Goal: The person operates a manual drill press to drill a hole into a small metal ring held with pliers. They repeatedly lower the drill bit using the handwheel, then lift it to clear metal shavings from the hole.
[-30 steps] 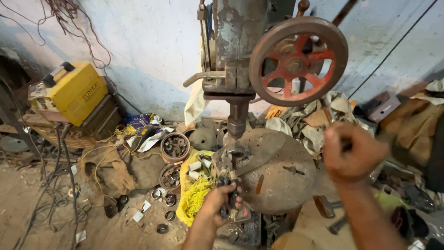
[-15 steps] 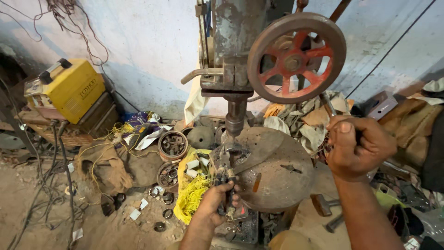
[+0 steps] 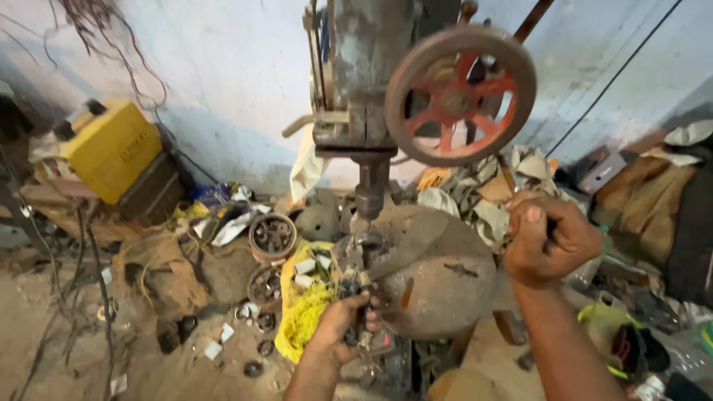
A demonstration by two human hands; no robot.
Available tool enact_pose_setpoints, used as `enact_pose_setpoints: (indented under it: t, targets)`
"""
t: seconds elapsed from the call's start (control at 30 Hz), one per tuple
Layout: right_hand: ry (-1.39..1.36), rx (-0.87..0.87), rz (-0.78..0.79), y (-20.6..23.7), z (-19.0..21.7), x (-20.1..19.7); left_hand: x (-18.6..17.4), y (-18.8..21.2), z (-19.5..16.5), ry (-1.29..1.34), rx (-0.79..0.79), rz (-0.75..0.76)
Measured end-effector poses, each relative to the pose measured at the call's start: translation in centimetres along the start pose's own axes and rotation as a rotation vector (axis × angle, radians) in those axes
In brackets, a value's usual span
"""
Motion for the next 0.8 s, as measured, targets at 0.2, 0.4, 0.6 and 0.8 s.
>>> enact_pose_setpoints:
  t: [0.2, 0.4, 0.6, 0.8]
  targets:
    - [0.092, 0.001, 0.054, -0.4, 0.0, -0.4, -0.5, 0.2, -0.2, 0.044, -0.02, 0.007]
    - [-0.003, 0.105, 0.042, -0.7, 0.7, 0.0, -1.0, -0.5, 0.2, 0.136, -0.086, 0.092]
    - [0.13, 0.136, 0.068, -0.8, 0.8, -0.4, -1.3, -0.9, 0.2, 0.115, -0.05, 0.094]
    - [0.03, 0.152, 0.053, -0.8, 0.6, -0.2, -1.3, -0.9, 0.3, 0.116, -0.035, 0.124]
Point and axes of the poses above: each hand's wrist, its own y-axis away from the middle knuckle, its own x-axis out of the palm, z = x × y, the point moved 1 cm from there along -y, towards the middle knuckle, and after that the axes turned 15 degrees about -z, right-handed, at the moved point
